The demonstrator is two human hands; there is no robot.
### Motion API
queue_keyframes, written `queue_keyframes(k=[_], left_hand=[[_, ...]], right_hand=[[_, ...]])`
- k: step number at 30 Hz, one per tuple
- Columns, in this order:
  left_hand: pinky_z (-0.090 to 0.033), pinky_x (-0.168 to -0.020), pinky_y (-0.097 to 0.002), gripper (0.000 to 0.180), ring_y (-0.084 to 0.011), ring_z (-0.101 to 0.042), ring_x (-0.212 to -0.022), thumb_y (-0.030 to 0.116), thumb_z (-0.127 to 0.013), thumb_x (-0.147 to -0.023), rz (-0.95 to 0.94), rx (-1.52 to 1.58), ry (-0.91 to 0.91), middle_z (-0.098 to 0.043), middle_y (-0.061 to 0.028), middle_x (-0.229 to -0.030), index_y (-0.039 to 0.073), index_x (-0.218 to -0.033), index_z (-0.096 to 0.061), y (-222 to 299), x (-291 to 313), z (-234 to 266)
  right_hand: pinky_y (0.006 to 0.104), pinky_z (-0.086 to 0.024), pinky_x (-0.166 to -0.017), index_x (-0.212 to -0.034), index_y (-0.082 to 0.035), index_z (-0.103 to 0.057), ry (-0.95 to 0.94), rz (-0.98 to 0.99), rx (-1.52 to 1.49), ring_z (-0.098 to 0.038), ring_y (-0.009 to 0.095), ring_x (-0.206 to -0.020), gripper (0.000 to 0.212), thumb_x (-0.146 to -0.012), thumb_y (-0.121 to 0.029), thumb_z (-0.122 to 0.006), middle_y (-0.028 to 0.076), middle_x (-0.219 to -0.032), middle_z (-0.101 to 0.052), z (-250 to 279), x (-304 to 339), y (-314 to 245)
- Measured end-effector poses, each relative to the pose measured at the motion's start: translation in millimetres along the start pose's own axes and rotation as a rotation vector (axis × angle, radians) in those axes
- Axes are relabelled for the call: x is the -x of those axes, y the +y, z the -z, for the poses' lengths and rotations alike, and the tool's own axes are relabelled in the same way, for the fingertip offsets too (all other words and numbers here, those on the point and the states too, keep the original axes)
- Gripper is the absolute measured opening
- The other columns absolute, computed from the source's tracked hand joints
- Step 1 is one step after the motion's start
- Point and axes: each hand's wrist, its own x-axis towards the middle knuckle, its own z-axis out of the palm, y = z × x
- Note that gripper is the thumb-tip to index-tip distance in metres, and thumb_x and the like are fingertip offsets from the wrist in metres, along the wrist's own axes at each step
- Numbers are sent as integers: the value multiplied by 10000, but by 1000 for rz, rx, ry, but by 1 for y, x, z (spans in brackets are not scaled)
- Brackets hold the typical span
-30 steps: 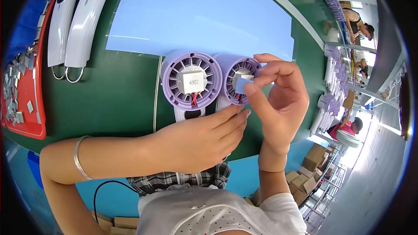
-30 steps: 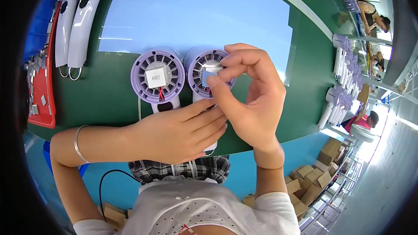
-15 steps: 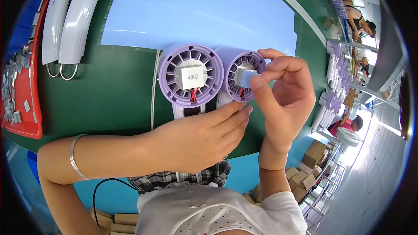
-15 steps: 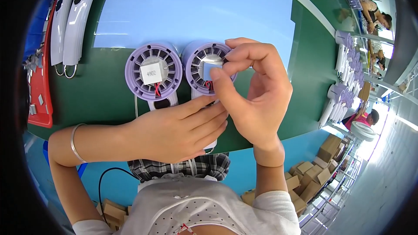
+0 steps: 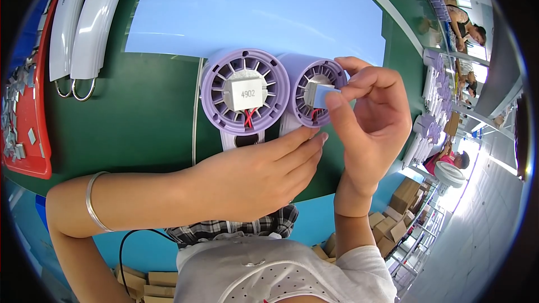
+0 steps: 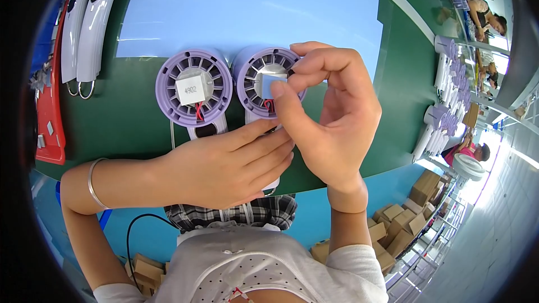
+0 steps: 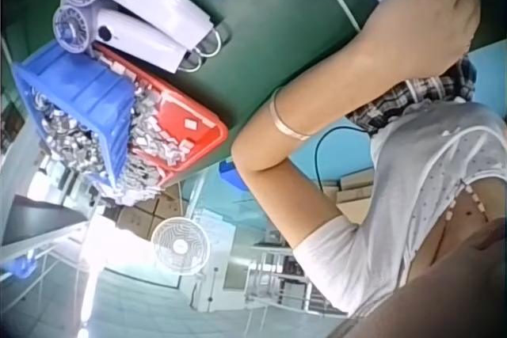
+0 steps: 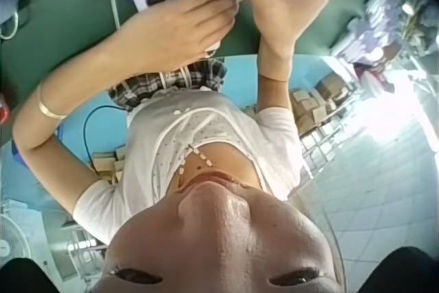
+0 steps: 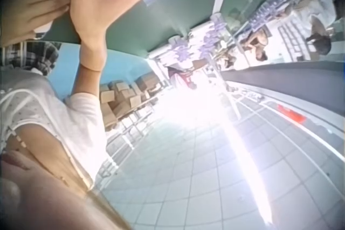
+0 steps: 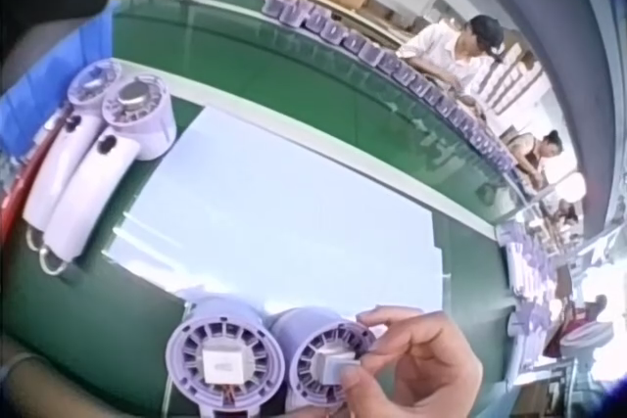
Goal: The person assembles handheld fans by sticking thermal pads onto the fan heads, inserting metal plates and caps into the fan housings, and arranging them on the workstation table.
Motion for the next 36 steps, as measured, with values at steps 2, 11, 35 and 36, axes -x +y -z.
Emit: queue_keyframes(k=[2,11,35,36], left_hand=[[-358,-1170,-471,519,-287,-575,-1271,431,-596,-908,1,-9,-3,-652,-156,-1283,8,-1200,-664,0,0,0],[-363,-1174,-471,570,-299,-576,-1265,442,-599,-899,-6,-34,-20,-652,-159,-1265,-21,-1228,-648,0,-1,1],[-298,-1210,-479,480,-310,-534,-1314,323,-511,-938,5,35,-45,-634,-153,-1323,-25,-1238,-647,-1,0,5],[-298,-1210,-479,480,-310,-534,-1314,323,-511,-938,-1,34,-48,-634,-153,-1323,-25,-1238,-647,-1,0,5]], right_hand=[[417,-444,-1059,-995,14,-586,3,3,10,-638,158,-916,282,-773,117,-725,25,-767,-623,-1,0,0],[412,-497,-996,-1022,24,-606,-4,300,301,-652,206,-953,325,-738,106,-742,62,-764,-654,-5,1,6],[384,-470,-1038,-1343,14,-516,-92,21,103,-569,264,-1195,665,-713,35,-726,154,-1312,-535,0,11,9],[387,-479,-1031,-1342,2,-521,-98,-6,102,-570,257,-1198,657,-716,45,-716,144,-1313,-537,0,11,8]])
